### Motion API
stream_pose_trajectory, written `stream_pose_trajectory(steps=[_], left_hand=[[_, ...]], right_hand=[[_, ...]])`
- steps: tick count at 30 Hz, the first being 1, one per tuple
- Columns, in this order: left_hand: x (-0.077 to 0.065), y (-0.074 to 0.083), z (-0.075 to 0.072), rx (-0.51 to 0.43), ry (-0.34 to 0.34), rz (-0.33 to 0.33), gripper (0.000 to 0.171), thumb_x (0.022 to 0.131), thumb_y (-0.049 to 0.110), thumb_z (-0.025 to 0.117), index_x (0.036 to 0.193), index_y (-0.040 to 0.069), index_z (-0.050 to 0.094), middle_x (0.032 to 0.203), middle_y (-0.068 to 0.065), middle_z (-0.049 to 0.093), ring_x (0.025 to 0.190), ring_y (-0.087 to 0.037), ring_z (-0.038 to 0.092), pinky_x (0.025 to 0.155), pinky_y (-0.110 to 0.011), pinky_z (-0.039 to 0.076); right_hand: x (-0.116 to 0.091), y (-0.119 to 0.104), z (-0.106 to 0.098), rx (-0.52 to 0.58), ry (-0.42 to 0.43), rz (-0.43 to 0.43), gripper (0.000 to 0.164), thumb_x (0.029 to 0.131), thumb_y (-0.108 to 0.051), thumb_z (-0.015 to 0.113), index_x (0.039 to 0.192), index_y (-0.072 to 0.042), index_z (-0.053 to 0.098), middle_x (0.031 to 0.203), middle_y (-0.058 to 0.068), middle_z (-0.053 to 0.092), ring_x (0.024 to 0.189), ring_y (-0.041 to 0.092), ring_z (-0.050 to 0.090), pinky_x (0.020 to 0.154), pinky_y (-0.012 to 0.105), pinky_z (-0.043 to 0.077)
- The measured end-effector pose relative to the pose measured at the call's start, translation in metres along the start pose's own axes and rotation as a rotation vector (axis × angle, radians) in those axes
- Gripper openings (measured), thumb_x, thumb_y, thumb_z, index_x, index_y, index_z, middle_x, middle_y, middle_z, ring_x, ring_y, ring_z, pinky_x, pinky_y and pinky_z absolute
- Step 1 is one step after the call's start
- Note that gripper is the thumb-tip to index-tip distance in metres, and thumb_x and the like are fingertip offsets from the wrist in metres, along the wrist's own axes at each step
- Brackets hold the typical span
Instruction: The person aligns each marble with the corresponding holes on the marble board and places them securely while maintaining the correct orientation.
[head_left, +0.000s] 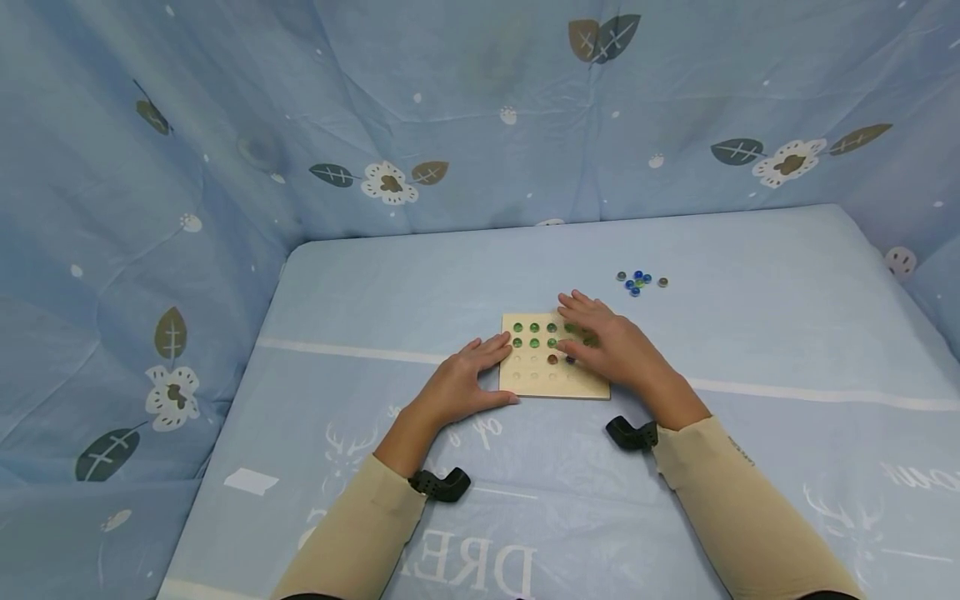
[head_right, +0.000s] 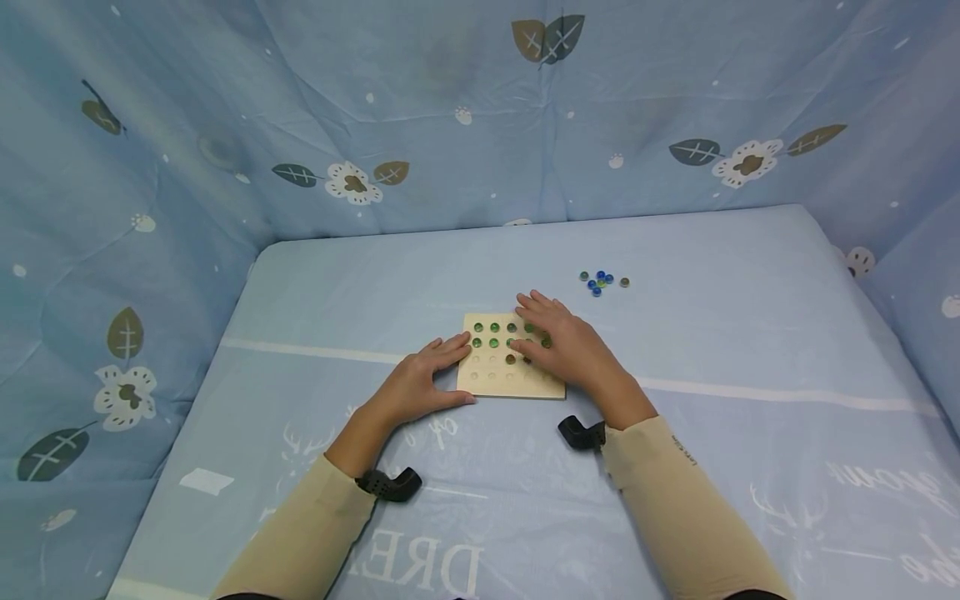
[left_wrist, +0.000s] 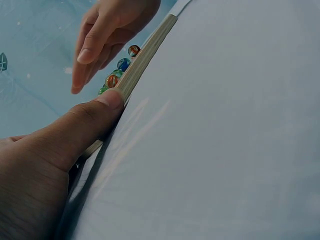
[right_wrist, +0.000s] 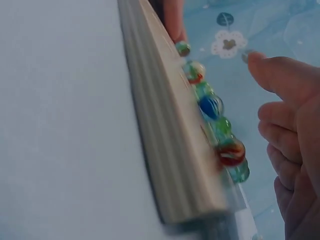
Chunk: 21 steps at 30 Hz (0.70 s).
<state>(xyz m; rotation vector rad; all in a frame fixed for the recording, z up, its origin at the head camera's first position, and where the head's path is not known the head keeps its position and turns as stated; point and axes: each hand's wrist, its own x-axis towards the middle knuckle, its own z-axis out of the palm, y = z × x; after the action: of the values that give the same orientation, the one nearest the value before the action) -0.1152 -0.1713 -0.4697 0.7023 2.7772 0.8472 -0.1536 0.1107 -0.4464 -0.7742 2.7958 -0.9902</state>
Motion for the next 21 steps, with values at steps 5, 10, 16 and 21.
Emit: stream_pose_trajectory(steps=[5, 10, 16, 21], left_hand=[[0.0, 0.0, 0.001, -0.002, 0.01, -0.001, 0.085, 0.076, 0.054, 0.08, 0.147, 0.02, 0.048, 0.158, 0.012, 0.033, 0.147, -0.029, 0.03, 0.118, -0.047, 0.033], [-0.001, 0.0, 0.001, -0.006, 0.014, -0.006, 0.085, 0.076, 0.053, 0.081, 0.147, 0.02, 0.048, 0.158, 0.013, 0.034, 0.147, -0.029, 0.03, 0.117, -0.048, 0.033], [-0.001, 0.001, 0.0, -0.006, 0.016, 0.0, 0.085, 0.075, 0.052, 0.081, 0.147, 0.019, 0.049, 0.157, 0.011, 0.035, 0.147, -0.029, 0.032, 0.117, -0.047, 0.033], [0.0, 0.002, 0.0, -0.004, 0.016, 0.004, 0.085, 0.075, 0.052, 0.082, 0.147, 0.018, 0.049, 0.157, 0.01, 0.036, 0.147, -0.029, 0.032, 0.118, -0.045, 0.033]], right_hand=[[-0.001, 0.016, -0.009, -0.005, 0.076, 0.111, 0.069, 0.096, -0.049, 0.059, 0.151, -0.011, 0.041, 0.162, 0.0, 0.029, 0.151, 0.024, 0.02, 0.12, 0.055, 0.021], [-0.004, 0.035, -0.02, 0.003, 0.185, 0.241, 0.071, 0.097, -0.052, 0.056, 0.153, -0.012, 0.038, 0.163, 0.0, 0.027, 0.152, 0.021, 0.016, 0.121, 0.055, 0.019], [-0.01, 0.051, -0.033, 0.033, 0.303, 0.36, 0.069, 0.097, -0.046, 0.059, 0.151, -0.007, 0.04, 0.161, 0.005, 0.029, 0.152, 0.022, 0.016, 0.122, 0.053, 0.017], [-0.015, 0.061, -0.038, 0.056, 0.372, 0.421, 0.064, 0.099, -0.038, 0.058, 0.15, -0.005, 0.04, 0.16, 0.007, 0.03, 0.152, 0.025, 0.017, 0.123, 0.052, 0.016]])
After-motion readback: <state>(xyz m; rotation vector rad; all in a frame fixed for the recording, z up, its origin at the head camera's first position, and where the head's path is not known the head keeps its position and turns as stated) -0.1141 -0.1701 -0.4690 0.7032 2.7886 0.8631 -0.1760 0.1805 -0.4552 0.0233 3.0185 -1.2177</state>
